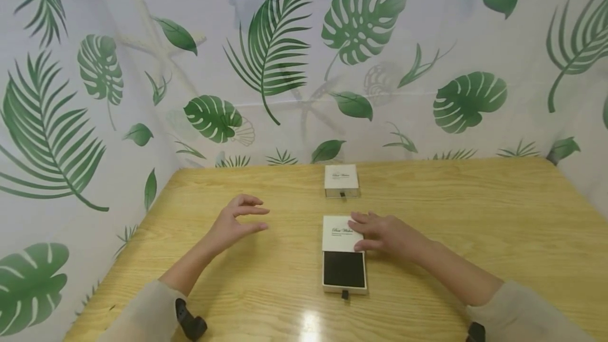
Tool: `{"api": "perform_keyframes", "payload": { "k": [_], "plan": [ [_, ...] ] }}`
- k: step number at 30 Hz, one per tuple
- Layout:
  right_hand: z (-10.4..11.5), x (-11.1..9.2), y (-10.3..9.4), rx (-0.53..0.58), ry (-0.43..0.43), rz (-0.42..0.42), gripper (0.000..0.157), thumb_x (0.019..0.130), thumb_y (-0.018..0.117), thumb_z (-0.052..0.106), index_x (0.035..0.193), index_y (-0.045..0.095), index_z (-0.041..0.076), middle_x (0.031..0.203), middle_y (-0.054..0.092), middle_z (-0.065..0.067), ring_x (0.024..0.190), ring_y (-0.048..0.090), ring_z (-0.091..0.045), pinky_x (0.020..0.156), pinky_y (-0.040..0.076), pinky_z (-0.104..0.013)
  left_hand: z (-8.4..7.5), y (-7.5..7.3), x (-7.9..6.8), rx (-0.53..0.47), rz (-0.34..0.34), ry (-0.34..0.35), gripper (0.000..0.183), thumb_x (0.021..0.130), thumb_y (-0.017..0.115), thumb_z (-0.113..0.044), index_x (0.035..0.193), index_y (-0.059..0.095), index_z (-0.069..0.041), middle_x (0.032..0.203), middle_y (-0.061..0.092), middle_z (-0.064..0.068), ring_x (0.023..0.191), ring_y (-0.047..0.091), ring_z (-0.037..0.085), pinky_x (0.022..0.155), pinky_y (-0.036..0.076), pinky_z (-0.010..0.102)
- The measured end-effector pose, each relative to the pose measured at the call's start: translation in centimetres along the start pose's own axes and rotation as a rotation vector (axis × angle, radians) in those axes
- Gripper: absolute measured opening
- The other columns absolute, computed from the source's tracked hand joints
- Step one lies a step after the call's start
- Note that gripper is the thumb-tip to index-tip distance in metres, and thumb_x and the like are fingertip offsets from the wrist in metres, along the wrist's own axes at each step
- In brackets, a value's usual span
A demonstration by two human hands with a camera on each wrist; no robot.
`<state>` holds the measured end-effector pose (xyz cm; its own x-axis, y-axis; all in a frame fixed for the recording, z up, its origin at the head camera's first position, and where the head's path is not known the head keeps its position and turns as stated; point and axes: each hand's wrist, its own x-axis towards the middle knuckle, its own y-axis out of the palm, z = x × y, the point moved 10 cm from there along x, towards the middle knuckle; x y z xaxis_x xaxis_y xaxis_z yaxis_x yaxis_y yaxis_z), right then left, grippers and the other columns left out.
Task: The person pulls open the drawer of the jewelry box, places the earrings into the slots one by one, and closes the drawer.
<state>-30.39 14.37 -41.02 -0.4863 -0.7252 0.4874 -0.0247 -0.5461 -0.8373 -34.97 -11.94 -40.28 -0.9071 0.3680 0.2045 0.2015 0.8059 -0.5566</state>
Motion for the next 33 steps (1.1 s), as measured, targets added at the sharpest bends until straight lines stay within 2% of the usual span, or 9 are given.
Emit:
{"api": "perform_keyframes", "payload": {
  "k": [8, 12, 17, 22, 25, 27, 33],
  "plan": [
    [-0.1, -0.1, 0.0, 0.03, 0.012, 0.01, 0.051, 0.075, 0.076, 0.021, 0.116, 0.064, -0.005, 0.119, 0.058, -0.027, 0.102, 0.06, -0.044, 0.079, 0.051, -0.052, 2.3, -0.6, 0.3, -0.016, -0.007, -0.052, 0.036, 0.08, 0.077, -0.022, 0.11, 0.07, -0.004, 0.125, 0.053, 0.005, 0.122, 0.043, 0.027, 0.1, 0.04, 0.053],
    [-0.1, 0.0, -0.1, 0.044, 0.036, 0.017, 0.05, 0.076, 0.075, 0.022, 0.118, 0.063, -0.004, 0.12, 0.058, -0.027, 0.102, 0.059, -0.047, 0.08, 0.05, -0.053, 2.7, -0.6, 0.5, 0.021, 0.008, -0.029, 0.035, 0.081, 0.076, -0.021, 0.11, 0.07, -0.003, 0.125, 0.053, 0.008, 0.122, 0.045, 0.029, 0.098, 0.042, 0.052],
    [-0.3, -0.1, 0.1, 0.058, 0.066, 0.032, 0.051, 0.076, 0.075, 0.023, 0.119, 0.063, -0.003, 0.122, 0.057, -0.026, 0.102, 0.058, -0.05, 0.081, 0.05, -0.053, 3.2, -0.4, 0.8, 0.152, 0.033, -0.019, 0.032, 0.08, 0.076, -0.019, 0.109, 0.071, -0.005, 0.122, 0.056, 0.009, 0.118, 0.048, 0.03, 0.096, 0.043, 0.05],
    [-0.6, -0.2, 0.3, 0.074, 0.09, 0.043, 0.052, 0.077, 0.075, 0.024, 0.121, 0.063, 0.0, 0.124, 0.057, -0.024, 0.105, 0.057, -0.049, 0.082, 0.049, -0.053, 3.9, -0.2, 0.9, 0.362, 0.059, -0.026, 0.028, 0.08, 0.077, -0.022, 0.105, 0.074, -0.012, 0.116, 0.06, 0.004, 0.111, 0.051, 0.027, 0.093, 0.044, 0.044],
    [-0.7, -0.2, 0.3, 0.069, 0.085, 0.038, 0.052, 0.077, 0.075, 0.024, 0.121, 0.063, 0.0, 0.124, 0.057, -0.024, 0.105, 0.057, -0.049, 0.081, 0.05, -0.053, 3.8, 0.1, 0.9, 0.49, 0.084, 0.014, 0.027, 0.081, 0.076, -0.026, 0.106, 0.074, -0.015, 0.114, 0.061, 0.002, 0.109, 0.055, 0.026, 0.092, 0.045, 0.043],
    [-0.6, -0.2, 0.3, 0.06, 0.078, 0.034, 0.052, 0.077, 0.075, 0.024, 0.121, 0.063, 0.0, 0.124, 0.057, -0.024, 0.105, 0.057, -0.048, 0.081, 0.05, -0.052, 3.6, 0.3, 0.8, 0.542, 0.096, 0.042, 0.028, 0.082, 0.075, -0.028, 0.107, 0.074, -0.016, 0.115, 0.063, 0.002, 0.109, 0.056, 0.025, 0.094, 0.044, 0.044],
    [-0.6, -0.3, 0.2, 0.048, 0.066, 0.025, 0.052, 0.077, 0.075, 0.024, 0.121, 0.062, 0.0, 0.124, 0.057, -0.024, 0.105, 0.058, -0.047, 0.082, 0.05, -0.052, 3.4, 0.8, 1.0, 0.624, 0.11, 0.12, 0.026, 0.082, 0.073, -0.03, 0.105, 0.074, -0.017, 0.113, 0.065, 0.001, 0.107, 0.058, 0.022, 0.095, 0.044, 0.043]
  ]
}}
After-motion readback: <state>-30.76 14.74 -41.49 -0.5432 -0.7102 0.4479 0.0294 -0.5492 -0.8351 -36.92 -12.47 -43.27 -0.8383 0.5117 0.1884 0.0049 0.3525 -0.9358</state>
